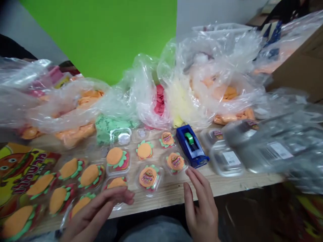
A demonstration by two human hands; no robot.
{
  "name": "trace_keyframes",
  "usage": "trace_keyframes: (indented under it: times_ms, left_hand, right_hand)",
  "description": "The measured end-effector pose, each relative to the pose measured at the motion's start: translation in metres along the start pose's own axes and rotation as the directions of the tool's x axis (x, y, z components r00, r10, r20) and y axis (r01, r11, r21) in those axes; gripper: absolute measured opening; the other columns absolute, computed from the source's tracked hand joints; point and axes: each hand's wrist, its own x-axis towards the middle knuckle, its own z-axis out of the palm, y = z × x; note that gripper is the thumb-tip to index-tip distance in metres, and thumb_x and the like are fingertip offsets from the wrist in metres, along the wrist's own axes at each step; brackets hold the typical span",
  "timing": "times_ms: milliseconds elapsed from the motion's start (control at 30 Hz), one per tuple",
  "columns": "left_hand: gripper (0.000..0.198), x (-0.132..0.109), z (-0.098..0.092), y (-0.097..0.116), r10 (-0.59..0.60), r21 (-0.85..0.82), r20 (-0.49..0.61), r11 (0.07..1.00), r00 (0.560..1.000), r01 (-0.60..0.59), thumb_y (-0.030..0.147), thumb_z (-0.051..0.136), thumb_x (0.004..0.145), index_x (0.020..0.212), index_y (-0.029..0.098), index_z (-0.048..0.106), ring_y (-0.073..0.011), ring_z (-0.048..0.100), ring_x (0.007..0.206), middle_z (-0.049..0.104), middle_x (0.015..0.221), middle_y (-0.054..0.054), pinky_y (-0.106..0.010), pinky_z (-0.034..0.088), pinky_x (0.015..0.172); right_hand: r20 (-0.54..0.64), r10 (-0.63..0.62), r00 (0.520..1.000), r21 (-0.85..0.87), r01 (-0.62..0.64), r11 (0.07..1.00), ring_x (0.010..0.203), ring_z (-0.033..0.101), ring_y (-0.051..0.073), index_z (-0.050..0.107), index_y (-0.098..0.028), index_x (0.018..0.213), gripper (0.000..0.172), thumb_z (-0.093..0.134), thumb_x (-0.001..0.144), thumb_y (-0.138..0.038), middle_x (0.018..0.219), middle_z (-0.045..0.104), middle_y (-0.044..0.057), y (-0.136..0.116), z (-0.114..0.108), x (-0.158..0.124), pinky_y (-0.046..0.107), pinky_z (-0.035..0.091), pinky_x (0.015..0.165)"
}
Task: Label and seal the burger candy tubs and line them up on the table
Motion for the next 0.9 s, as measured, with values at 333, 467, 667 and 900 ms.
trace_keyframes:
  times_ms: [333,467,667,900]
  left_hand:
    - [0.026,0.038,0.009,-0.028,0.391,0.727,0.275,0.514,0.878,-0.456,0.027,0.045,0.088,0.108,0.022,0.060,-0.0204,0.060,0.101,0.066,0.110,-0.007,-0.035,0.048,0.089]
    - [0.027,0.079,0.010,-0.008,0.511,0.798,0.316,0.313,0.799,-0.516,0.021,0.039,0.091,0.108,0.017,0.059,-0.0196,0.059,0.102,0.066,0.109,-0.008,-0.035,0.046,0.090]
    - [0.026,0.180,0.014,0.020,0.489,0.827,0.405,0.165,0.772,-0.538,0.016,0.045,0.088,0.112,0.014,0.056,-0.0233,0.046,0.118,0.055,0.123,-0.011,-0.043,0.035,0.100]
    - [0.027,0.239,0.027,0.026,0.426,0.848,0.397,0.169,0.813,-0.502,0.031,0.054,0.085,0.106,0.014,0.057,-0.0245,0.051,0.110,0.056,0.116,-0.009,-0.050,0.039,0.094]
  right_hand:
    - [0.005,0.204,0.979,0.021,-0.204,0.979,0.087,0.065,0.019,0.055,-0.023,0.116,0.030,0.052,0.086,-0.021,0.097,0.068,0.005,0.020,-0.014,-0.007,0.029,0.050,0.081]
    - [0.050,0.203,0.978,0.039,-0.205,0.978,0.081,0.067,0.018,0.056,-0.023,0.114,0.028,0.051,0.086,-0.022,0.094,0.069,0.005,0.020,-0.014,-0.012,0.026,0.053,0.074]
    - [0.202,-0.010,0.979,0.184,-0.028,0.982,0.087,0.068,0.017,0.053,-0.021,0.117,0.033,0.051,0.085,-0.014,0.099,0.069,0.007,-0.008,0.012,-0.013,0.025,0.055,0.077]
    - [0.288,0.137,0.948,0.280,-0.220,0.934,0.100,0.064,0.019,0.056,-0.021,0.117,0.032,0.050,0.086,-0.018,0.111,0.065,0.010,-0.022,0.020,-0.003,0.029,0.053,0.086]
